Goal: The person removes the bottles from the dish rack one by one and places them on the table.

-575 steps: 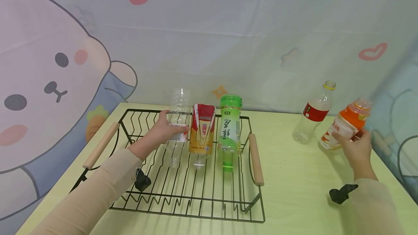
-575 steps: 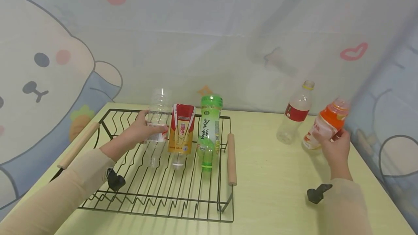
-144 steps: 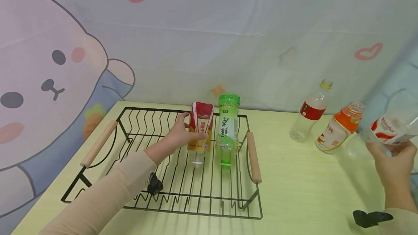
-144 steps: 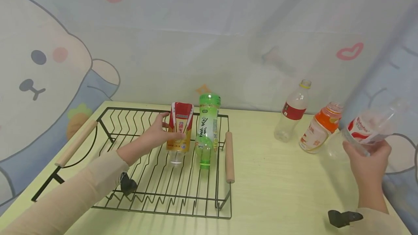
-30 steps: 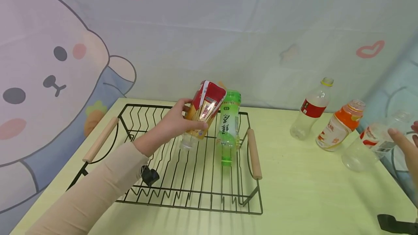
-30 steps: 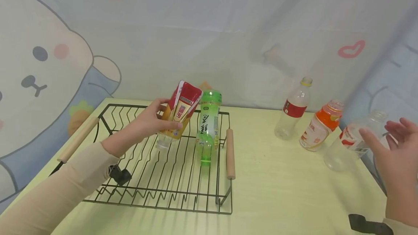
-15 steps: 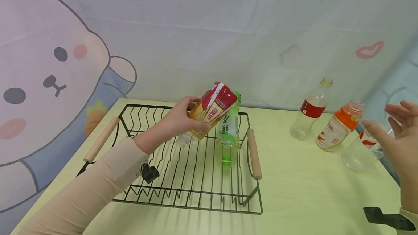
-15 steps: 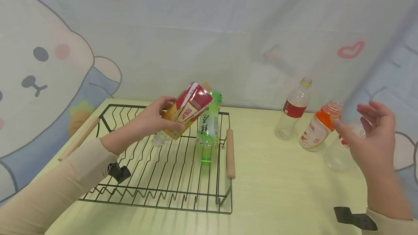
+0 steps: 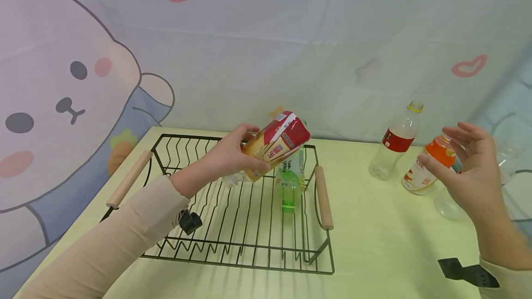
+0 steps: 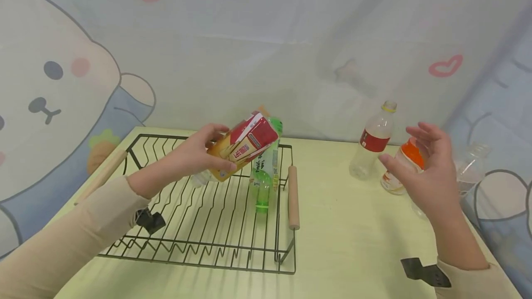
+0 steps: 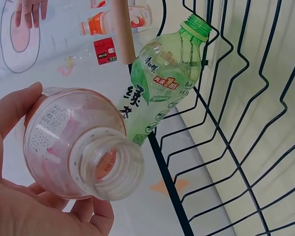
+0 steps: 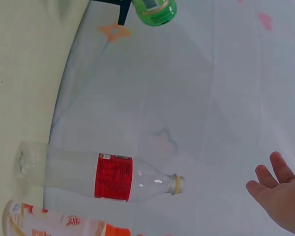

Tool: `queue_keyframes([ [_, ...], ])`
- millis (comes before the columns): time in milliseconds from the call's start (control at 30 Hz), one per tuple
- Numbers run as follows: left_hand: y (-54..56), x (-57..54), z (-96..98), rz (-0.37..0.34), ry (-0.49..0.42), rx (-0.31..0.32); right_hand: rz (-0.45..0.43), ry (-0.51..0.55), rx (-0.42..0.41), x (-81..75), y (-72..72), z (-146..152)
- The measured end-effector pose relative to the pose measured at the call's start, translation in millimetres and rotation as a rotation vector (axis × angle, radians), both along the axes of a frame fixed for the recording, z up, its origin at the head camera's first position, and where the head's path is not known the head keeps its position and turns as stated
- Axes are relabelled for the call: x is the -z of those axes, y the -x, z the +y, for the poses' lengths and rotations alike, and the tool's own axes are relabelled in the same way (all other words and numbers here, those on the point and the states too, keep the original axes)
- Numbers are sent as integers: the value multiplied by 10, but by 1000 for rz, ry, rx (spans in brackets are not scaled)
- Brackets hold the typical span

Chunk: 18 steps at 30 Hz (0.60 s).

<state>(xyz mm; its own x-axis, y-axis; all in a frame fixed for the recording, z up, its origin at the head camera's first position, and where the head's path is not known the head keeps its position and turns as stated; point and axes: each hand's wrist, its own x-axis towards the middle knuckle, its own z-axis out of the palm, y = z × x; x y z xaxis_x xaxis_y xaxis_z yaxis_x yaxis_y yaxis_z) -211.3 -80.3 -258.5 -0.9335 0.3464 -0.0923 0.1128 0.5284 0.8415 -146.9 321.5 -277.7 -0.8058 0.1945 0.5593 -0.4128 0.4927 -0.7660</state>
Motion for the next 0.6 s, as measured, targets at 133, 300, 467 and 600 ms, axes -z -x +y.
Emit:
queue_keyframes([
  [133,-13,3,9,7,3,18,-11,-59,-49,-21,6,-126],
  [300,-30,3,27,13,-8,47,12,-117,-131,-45,15,-303],
  [467,-50,-6,59,14,1,63,-5,-113,-227,-81,16,-454],
  [600,-63,-15,85,22,25,72,-1,-138,-289,-107,44,-556],
])
